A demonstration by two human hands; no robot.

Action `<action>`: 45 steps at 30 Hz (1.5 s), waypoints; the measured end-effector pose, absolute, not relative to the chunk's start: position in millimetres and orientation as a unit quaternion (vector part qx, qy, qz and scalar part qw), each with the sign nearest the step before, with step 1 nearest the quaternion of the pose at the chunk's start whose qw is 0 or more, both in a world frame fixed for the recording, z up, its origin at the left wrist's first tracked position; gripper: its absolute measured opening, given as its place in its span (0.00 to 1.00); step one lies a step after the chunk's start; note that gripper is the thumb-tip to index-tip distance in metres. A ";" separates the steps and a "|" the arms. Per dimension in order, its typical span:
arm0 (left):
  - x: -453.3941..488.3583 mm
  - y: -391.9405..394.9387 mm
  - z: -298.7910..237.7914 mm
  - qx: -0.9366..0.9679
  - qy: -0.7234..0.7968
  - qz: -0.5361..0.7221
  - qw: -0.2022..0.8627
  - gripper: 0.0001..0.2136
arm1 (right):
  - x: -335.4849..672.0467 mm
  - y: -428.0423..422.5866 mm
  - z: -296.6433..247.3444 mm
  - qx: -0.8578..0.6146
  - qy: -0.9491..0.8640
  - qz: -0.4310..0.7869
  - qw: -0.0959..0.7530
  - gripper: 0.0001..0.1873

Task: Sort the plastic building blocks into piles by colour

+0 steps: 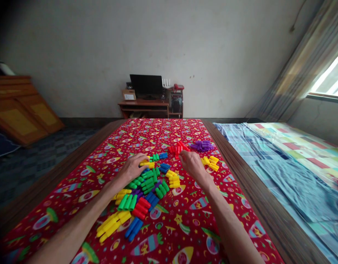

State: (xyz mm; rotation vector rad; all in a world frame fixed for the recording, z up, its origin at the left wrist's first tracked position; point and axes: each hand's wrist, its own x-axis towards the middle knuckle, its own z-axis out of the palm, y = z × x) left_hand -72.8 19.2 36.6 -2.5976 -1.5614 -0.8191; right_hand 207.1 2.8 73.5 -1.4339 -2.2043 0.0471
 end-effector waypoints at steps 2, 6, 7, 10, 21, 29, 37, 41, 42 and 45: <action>-70.9 17.1 36.6 -0.838 -0.478 -0.264 -0.002 0.10 | 183.4 -4.4 67.7 -0.480 -0.838 0.051 0.253 0.13; -69.0 17.9 24.7 -0.842 -0.480 -0.237 -0.064 0.18 | 158.4 -15.5 58.7 -0.436 -0.861 0.080 0.248 0.11; -69.5 18.9 20.5 -0.838 -0.492 -0.226 -0.073 0.19 | 156.6 -17.2 58.1 -0.429 -0.865 0.083 0.246 0.10; -73.1 22.1 10.3 -0.836 -0.494 -0.229 -0.070 0.18 | 156.5 -20.0 59.7 -0.417 -0.871 0.091 0.241 0.09; -75.2 23.8 18.6 -0.831 -0.442 -0.328 -0.086 0.13 | 156.6 -18.1 50.3 -0.408 -0.859 0.091 0.295 0.11; -56.2 13.9 27.6 -0.765 -0.436 -0.378 -0.286 0.15 | 150.6 -14.4 40.5 -0.334 -0.893 0.130 0.272 0.18; -57.6 7.6 34.4 -0.706 -0.430 -0.356 -0.435 0.20 | 147.9 -25.7 55.9 -0.325 -0.920 0.101 0.193 0.27; -56.0 5.6 32.5 -0.677 -0.412 -0.361 -0.492 0.20 | 147.4 -24.9 51.5 -0.332 -0.923 0.092 0.171 0.28; -55.2 5.0 32.2 -0.678 -0.406 -0.363 -0.494 0.19 | 147.0 -24.0 48.8 -0.343 -0.918 0.099 0.176 0.26; -54.6 2.6 34.8 -0.696 -0.400 -0.368 -0.470 0.17 | 146.4 -20.7 42.3 -0.360 -0.905 0.119 0.192 0.20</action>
